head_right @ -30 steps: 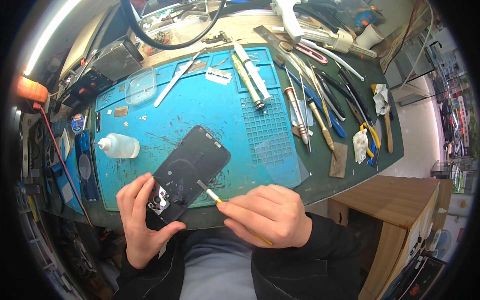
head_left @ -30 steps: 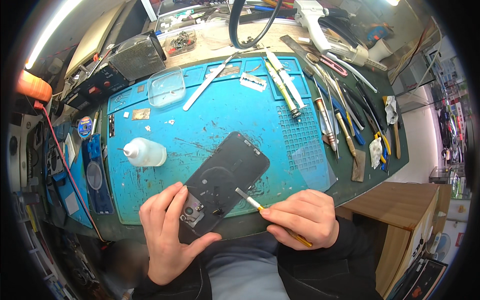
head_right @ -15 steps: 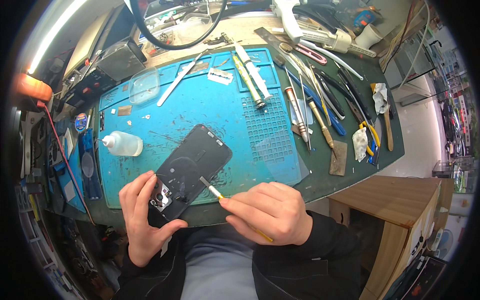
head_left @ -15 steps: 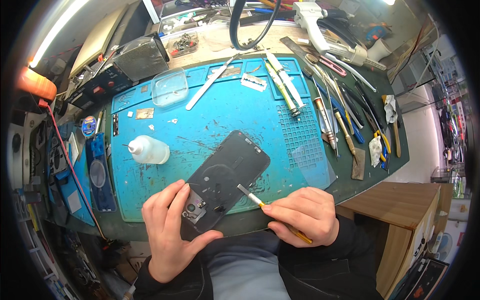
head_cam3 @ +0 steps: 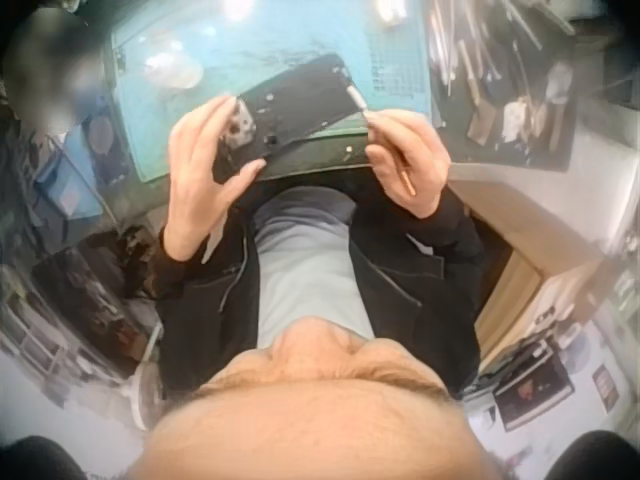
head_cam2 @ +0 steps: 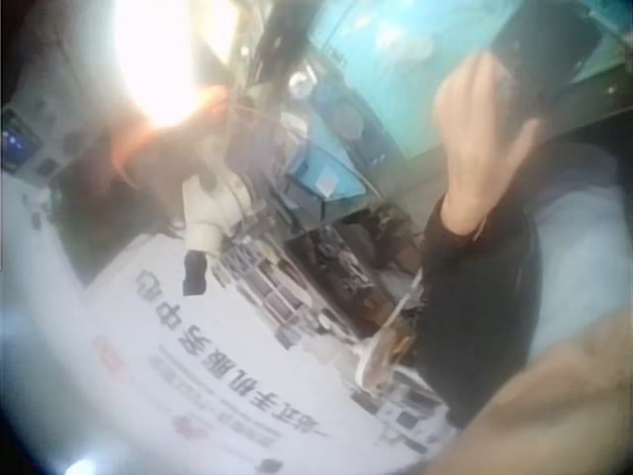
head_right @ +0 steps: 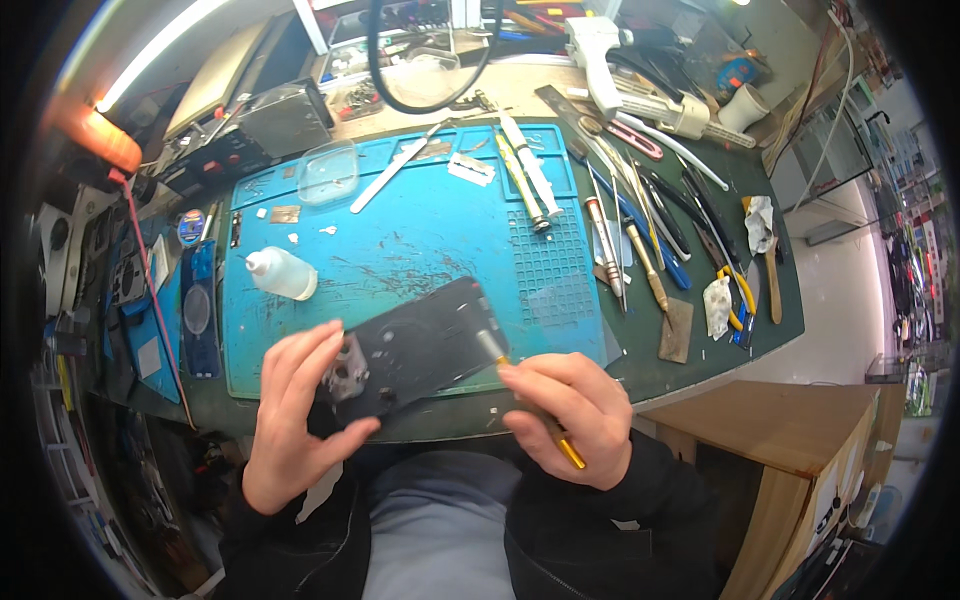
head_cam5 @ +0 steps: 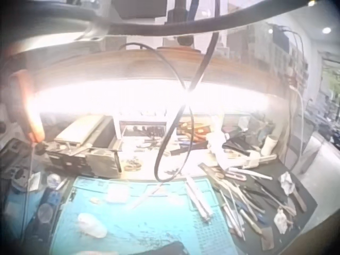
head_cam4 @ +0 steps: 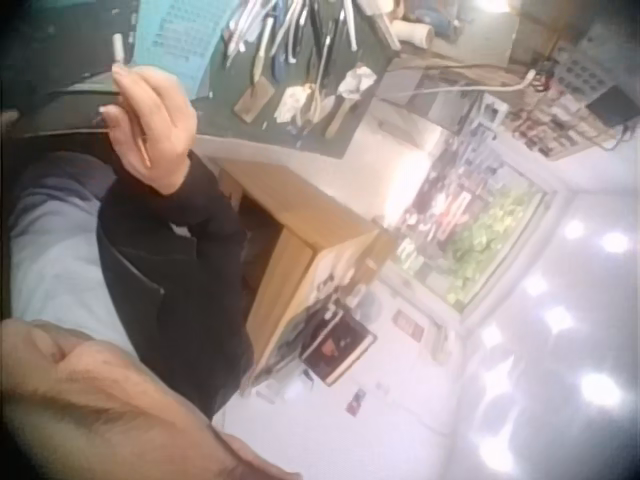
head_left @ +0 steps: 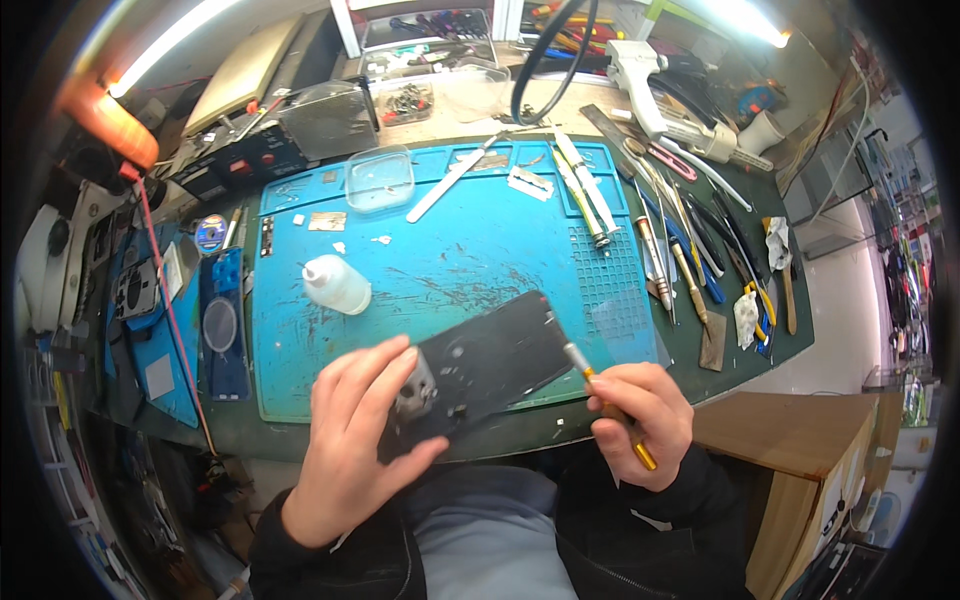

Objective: The person is repairing a smartphone camera module. They use a rotary tool to clean the area around the camera lenses, then apply a liquid with a brush and scrape the surface with a small tool.

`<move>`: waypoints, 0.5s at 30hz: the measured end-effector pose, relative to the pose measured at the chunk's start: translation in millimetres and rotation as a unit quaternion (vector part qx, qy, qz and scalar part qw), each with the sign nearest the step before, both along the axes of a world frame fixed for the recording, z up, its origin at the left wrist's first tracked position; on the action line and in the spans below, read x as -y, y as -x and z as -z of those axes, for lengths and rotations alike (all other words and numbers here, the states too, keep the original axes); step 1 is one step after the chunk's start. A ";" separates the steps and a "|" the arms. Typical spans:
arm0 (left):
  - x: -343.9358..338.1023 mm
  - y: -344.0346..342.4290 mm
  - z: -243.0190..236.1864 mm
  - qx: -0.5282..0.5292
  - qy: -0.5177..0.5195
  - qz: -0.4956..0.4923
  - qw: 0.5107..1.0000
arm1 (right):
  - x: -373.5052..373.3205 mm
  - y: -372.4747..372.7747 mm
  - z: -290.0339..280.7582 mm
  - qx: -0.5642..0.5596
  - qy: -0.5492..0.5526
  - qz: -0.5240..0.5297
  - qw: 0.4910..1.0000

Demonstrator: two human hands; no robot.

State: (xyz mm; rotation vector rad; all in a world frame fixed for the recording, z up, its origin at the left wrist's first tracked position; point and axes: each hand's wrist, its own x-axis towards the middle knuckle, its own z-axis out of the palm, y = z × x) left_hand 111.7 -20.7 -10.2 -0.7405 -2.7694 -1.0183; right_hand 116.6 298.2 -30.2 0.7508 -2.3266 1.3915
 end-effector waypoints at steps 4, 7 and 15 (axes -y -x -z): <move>-1.7 8.6 -1.9 -0.006 0.012 -0.003 1.000 | -3.0 -3.3 -3.1 -0.012 0.006 0.020 1.000; 3.8 7.8 -9.5 -0.060 0.009 -0.071 0.996 | -14.4 -4.9 -6.5 -0.040 -0.012 0.060 0.997; 23.6 56.1 -10.4 -0.135 -0.105 -0.207 0.963 | -31.9 -5.6 -12.5 -0.051 -0.003 0.101 0.994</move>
